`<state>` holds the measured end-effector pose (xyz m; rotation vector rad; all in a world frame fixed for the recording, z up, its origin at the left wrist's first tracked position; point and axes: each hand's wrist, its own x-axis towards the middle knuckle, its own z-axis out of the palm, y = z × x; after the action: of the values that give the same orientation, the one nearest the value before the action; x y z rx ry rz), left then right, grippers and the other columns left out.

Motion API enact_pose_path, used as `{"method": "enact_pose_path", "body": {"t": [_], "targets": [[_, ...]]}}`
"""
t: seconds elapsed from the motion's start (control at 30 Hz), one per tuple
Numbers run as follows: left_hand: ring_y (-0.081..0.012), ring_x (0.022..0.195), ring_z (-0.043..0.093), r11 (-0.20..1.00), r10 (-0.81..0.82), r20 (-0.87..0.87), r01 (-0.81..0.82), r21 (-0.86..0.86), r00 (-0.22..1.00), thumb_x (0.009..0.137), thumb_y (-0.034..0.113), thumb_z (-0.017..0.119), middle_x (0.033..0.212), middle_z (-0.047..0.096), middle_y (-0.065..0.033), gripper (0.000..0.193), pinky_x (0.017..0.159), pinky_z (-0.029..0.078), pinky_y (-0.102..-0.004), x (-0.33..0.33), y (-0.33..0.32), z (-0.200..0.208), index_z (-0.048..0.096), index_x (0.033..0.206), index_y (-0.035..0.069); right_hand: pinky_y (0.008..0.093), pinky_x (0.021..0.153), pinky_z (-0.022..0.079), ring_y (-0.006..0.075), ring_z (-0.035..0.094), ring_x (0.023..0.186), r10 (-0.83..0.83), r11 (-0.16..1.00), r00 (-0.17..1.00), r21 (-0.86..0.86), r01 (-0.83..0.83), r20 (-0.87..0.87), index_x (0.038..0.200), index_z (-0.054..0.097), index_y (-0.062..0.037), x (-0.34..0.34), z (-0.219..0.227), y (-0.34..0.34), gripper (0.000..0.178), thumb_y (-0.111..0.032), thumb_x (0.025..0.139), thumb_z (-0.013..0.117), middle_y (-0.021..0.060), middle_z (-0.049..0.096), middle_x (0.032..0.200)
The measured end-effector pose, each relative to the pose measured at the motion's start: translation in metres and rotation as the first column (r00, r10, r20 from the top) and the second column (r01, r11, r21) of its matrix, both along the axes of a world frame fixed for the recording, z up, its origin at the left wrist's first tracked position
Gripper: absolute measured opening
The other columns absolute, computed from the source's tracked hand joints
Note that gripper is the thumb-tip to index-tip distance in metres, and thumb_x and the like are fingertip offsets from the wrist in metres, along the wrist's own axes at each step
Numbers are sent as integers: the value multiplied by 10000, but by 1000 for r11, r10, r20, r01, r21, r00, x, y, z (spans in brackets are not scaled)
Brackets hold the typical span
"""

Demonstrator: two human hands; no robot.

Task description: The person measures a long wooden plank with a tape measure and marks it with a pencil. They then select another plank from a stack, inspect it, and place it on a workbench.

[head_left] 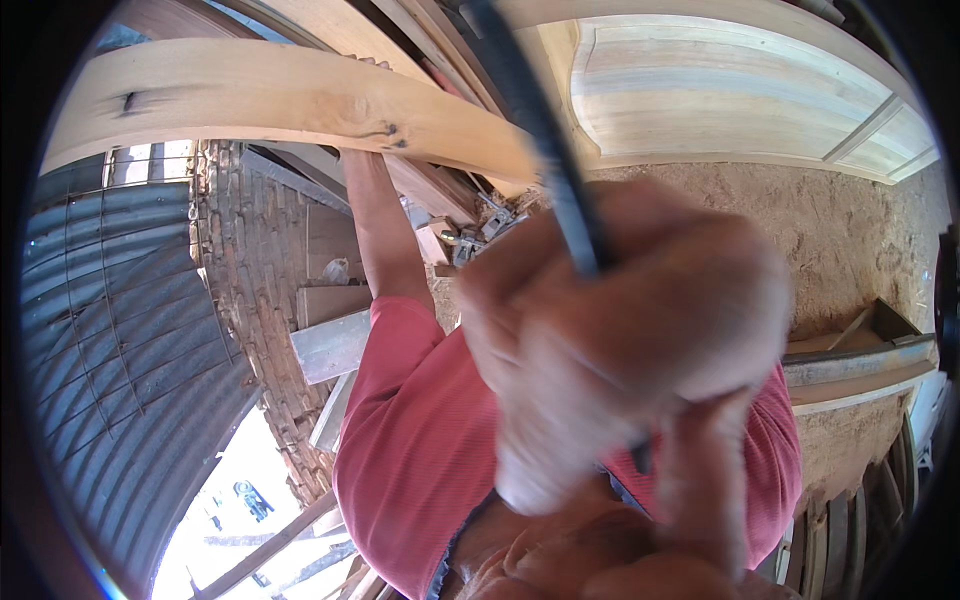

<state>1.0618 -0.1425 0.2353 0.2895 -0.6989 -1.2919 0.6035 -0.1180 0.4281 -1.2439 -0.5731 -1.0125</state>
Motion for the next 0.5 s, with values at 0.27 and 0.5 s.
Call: {"method": "enact_pose_path", "body": {"t": [0.27, 0.5], "targets": [[-423, 1089, 640, 961, 254, -31, -256, -109, 967, 1007, 601, 430, 1178, 649, -275, 706, 986, 536, -549, -43, 36, 13, 535, 1335, -16, 334, 745, 561, 247, 710, 818, -436, 892, 793, -325, 315, -426, 1099, 667, 25, 53, -34, -11, 262, -161, 927, 734, 137, 722, 920], [-390, 1080, 670, 976, 194, -87, -201, -80, 977, 1026, 530, 472, 1205, 659, -262, 647, 972, 558, -508, -102, 38, 51, 534, 1355, -24, 466, 887, 529, 359, 674, 997, -689, 713, 541, -587, 383, -483, 1302, 591, -8, 93, -77, -25, 467, -259, 932, 727, 208, 698, 1152]]}}
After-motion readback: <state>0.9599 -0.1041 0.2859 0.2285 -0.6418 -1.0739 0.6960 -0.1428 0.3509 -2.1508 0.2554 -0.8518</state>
